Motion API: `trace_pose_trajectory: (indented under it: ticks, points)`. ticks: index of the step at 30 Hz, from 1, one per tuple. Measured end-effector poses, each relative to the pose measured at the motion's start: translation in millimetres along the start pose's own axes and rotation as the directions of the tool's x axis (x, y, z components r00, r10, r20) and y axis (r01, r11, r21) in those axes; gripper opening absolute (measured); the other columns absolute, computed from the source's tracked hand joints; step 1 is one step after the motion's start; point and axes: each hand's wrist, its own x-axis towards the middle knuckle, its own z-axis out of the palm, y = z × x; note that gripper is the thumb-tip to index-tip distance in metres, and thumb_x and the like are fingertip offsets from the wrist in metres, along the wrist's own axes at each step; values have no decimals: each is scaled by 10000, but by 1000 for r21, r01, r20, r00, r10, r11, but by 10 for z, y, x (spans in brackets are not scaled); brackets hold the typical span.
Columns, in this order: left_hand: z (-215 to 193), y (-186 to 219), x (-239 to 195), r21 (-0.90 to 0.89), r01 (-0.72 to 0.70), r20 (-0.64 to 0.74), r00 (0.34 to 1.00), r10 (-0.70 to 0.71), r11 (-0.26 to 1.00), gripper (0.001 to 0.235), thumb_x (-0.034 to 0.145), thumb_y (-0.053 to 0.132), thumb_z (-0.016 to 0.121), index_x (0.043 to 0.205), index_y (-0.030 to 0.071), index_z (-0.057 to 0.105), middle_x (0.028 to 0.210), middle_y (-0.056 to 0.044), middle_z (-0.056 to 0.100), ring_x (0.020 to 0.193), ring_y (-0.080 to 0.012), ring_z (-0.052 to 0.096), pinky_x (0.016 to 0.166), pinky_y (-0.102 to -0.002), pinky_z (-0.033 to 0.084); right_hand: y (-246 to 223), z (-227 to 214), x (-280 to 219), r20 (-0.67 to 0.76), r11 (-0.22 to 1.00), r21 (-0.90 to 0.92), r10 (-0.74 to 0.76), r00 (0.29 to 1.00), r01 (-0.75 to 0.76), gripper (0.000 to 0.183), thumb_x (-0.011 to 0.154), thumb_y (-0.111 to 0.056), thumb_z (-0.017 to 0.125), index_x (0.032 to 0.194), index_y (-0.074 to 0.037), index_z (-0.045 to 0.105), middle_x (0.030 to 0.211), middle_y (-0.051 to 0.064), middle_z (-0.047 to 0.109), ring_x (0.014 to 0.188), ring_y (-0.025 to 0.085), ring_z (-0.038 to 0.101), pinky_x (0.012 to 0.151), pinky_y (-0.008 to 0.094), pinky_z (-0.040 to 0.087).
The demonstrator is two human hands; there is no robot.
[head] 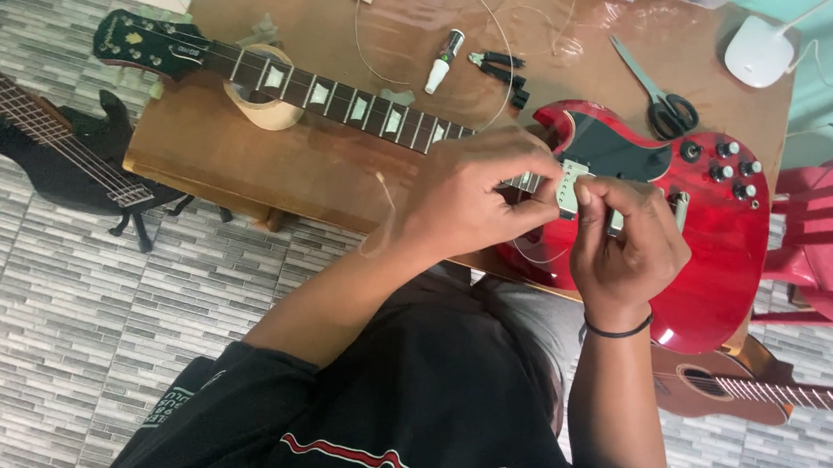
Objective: The person threads a guitar string through the bridge of a red electric guitar, then pulls and adjusts the string to secure it. The hands manipulate the string and bridge components throughout the clip.
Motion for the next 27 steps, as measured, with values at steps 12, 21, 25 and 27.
trace_pose_trajectory:
  ticks: [12,21,25,27]
  points:
    - [121,112,-97,-225,156,207,972,-110,962,324,747,170,946,949,52,722,770,-123,726,670,-272,742,622,-332,579,-102,-277,71,-141,976,-212,17,990,-47,84,1036,58,737,954,44,753,845,151,735,654,318,633,614,397,525]
    - [423,-260,-249,-52,176,505,854,-126,983,87,870,117,859,889,73,787,719,-129,736,623,-261,702,572,-332,544,427,-819,-451,-141,840,-80,523,840,-537,24,1060,90,746,1036,92,742,761,185,687,681,230,633,689,402,565]
    - [638,-412,-208,-31,100,546,835,-67,994,48,911,98,826,918,68,790,762,-114,742,684,-282,730,598,-352,563,763,-1003,-819,-163,715,-48,683,712,-697,27,1052,71,744,1066,93,740,776,164,687,707,197,641,693,364,570]
    - [792,-561,-332,73,18,575,816,-57,997,72,912,181,833,952,141,790,777,-51,733,703,-245,733,605,-339,575,866,-1043,-960,-211,647,-65,735,644,-760,66,1060,14,756,1063,78,743,796,148,694,709,167,601,684,354,553]
